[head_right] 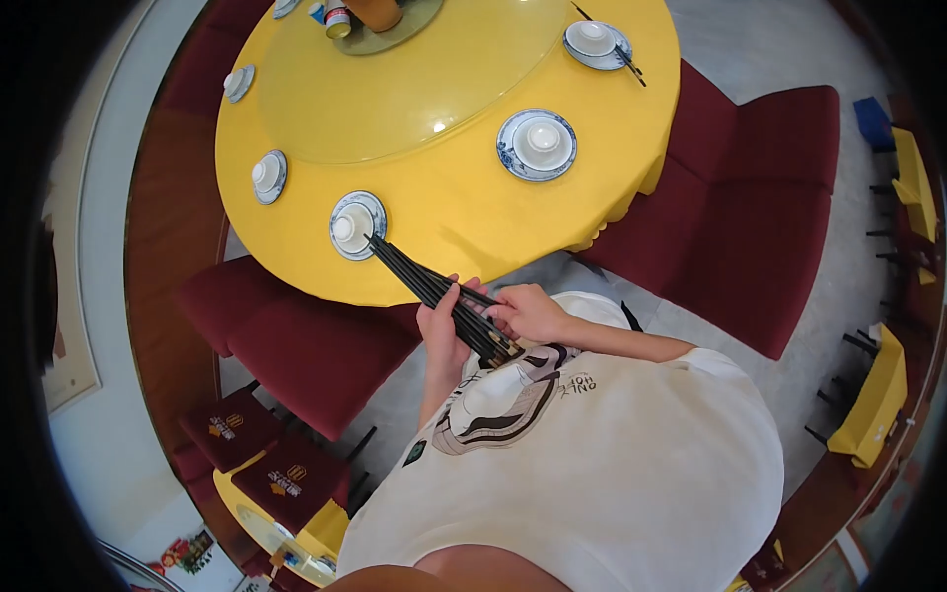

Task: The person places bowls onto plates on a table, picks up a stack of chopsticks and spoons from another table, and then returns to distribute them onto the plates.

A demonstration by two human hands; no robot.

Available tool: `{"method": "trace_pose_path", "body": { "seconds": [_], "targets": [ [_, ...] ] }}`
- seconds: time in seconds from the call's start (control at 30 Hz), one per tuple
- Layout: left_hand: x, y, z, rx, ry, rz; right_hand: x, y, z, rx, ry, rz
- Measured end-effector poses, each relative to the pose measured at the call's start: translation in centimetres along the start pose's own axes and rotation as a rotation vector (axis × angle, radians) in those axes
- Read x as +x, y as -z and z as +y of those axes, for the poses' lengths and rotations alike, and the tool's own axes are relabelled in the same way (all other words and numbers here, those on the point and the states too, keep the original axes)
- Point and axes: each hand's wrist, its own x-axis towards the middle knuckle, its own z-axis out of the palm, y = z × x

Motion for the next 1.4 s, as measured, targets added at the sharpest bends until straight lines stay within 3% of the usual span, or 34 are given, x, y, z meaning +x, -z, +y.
{"method": "trace_pose_path", "body": {
  "seconds": [0.13,0.23,0.27,0.33,0.4,0.5,0.73,0.83,1.0,1.13,1.2,1.23,1.3,1.4],
  "targets": [
    [0.4,1.3,1.6,0.05,0.021,0.028,-0.3,0.2,-0.2,-0.059,0.085,0.274],
    [0.7,1.6,2.3,0.071,0.017,0.064,0.8,4.4,0.0,-0.003,0.118,0.473],
    [0.8,1.7,2.5,0.074,0.003,0.087,3.1,6.9,2.7,-0.087,0.337,0.6],
    [1.0,1.9,2.7,0.057,-0.017,0.104,4.6,11.1,2.9,0.119,0.144,0.7],
    [1.4,2.2,2.5,0.019,-0.057,0.125,6.2,15.1,3.7,0.13,0.069,0.741],
    [1.4,1.7,2.6,0.01,-0.072,0.226,8.8,19.3,5.1,0.249,-0.049,0.657],
    [1.4,-0.8,1.6,-0.011,-0.083,0.403,11.5,23.5,6.6,0.456,-0.078,0.549],
    [1.5,-2.1,0.6,-0.018,-0.084,0.412,12.2,25.0,6.9,0.369,-0.074,0.575],
    [1.6,-4.6,-0.7,-0.009,-0.099,0.412,12.9,27.3,7.4,0.197,-0.094,0.345],
    [1.1,-6.6,-1.6,-0.005,-0.12,0.42,12.8,28.2,6.2,0.031,-0.139,0.367],
    [0.9,-7.1,-2.1,-0.019,-0.136,0.422,13.0,29.3,6.3,-0.542,0.08,0.522],
    [0.8,-7.4,-2.4,-0.03,-0.145,0.417,12.6,29.7,6.0,-0.556,0.092,0.504],
    [0.3,-8.3,-2.7,-0.052,-0.15,0.392,11.0,29.7,4.7,-0.89,0.382,0.881],
    [-0.3,-9.7,-3.0,-0.114,-0.139,0.297,6.9,26.1,-0.4,-0.763,0.539,0.711]
  ]
}}
